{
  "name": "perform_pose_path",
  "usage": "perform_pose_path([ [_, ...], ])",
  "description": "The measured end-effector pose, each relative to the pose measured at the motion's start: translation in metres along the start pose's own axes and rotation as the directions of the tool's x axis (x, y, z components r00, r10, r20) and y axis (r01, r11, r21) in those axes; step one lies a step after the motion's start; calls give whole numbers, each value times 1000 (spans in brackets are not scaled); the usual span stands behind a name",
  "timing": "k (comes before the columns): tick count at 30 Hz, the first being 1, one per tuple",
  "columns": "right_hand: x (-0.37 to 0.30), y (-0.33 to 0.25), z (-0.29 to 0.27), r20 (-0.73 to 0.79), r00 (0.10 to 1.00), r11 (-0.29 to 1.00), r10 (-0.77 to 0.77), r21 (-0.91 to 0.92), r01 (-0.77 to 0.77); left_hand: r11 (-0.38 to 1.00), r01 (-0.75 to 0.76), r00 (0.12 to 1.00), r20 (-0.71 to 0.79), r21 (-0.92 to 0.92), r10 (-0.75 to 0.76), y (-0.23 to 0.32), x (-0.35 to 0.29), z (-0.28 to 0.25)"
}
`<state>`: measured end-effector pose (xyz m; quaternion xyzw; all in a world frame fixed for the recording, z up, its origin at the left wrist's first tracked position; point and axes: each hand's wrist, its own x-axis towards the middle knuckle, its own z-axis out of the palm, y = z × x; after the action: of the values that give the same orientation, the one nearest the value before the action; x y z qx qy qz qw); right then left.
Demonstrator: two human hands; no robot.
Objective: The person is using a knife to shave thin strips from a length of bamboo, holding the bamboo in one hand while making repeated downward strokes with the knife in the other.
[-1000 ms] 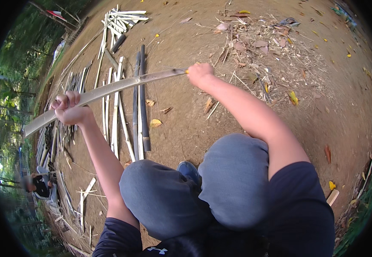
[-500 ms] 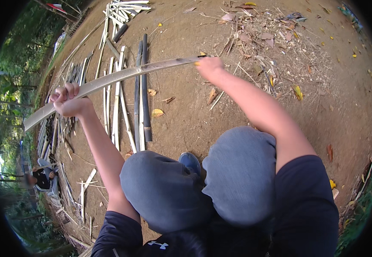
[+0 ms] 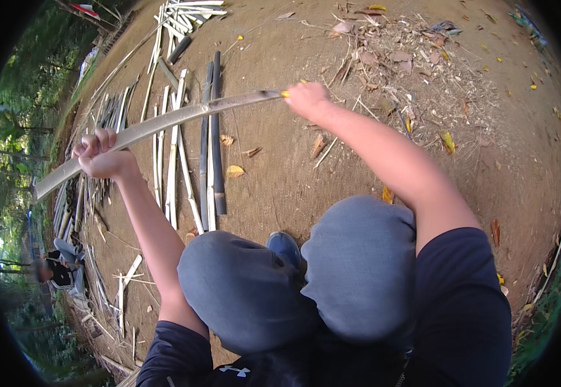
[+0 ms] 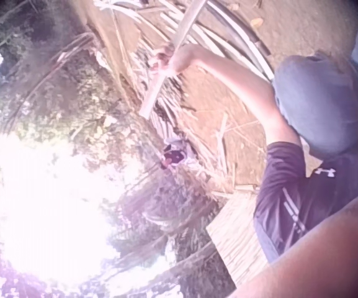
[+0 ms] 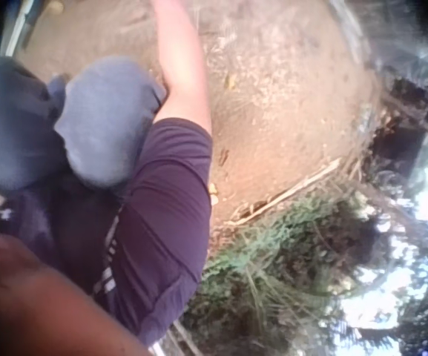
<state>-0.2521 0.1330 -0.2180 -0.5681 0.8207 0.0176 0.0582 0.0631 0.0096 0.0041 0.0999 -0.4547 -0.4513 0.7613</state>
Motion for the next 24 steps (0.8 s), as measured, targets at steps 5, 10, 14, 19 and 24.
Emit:
perform_pose_path([
  [5, 21, 60, 45, 2, 996, 996, 90, -27, -90, 999, 18, 1000, 12, -40, -18, -8, 5, 14],
  [10, 19, 28, 20, -31, 996, 996, -84, 39, 86, 1000, -12, 1000, 21, 10, 12, 4, 8, -6],
  [14, 7, 38, 33, -2, 1000, 993, -8, 116, 9, 1000, 19, 1000, -7, 6, -19, -6, 14, 0],
  [19, -1, 16, 31, -7, 1000, 991, -14, 134, 15, 999, 16, 998, -67, 42, -13, -11, 22, -21],
  [24, 6, 48, 69, -5, 974, 970, 227, 90, -226, 998, 53, 996, -68, -15, -54, -24, 24, -9],
])
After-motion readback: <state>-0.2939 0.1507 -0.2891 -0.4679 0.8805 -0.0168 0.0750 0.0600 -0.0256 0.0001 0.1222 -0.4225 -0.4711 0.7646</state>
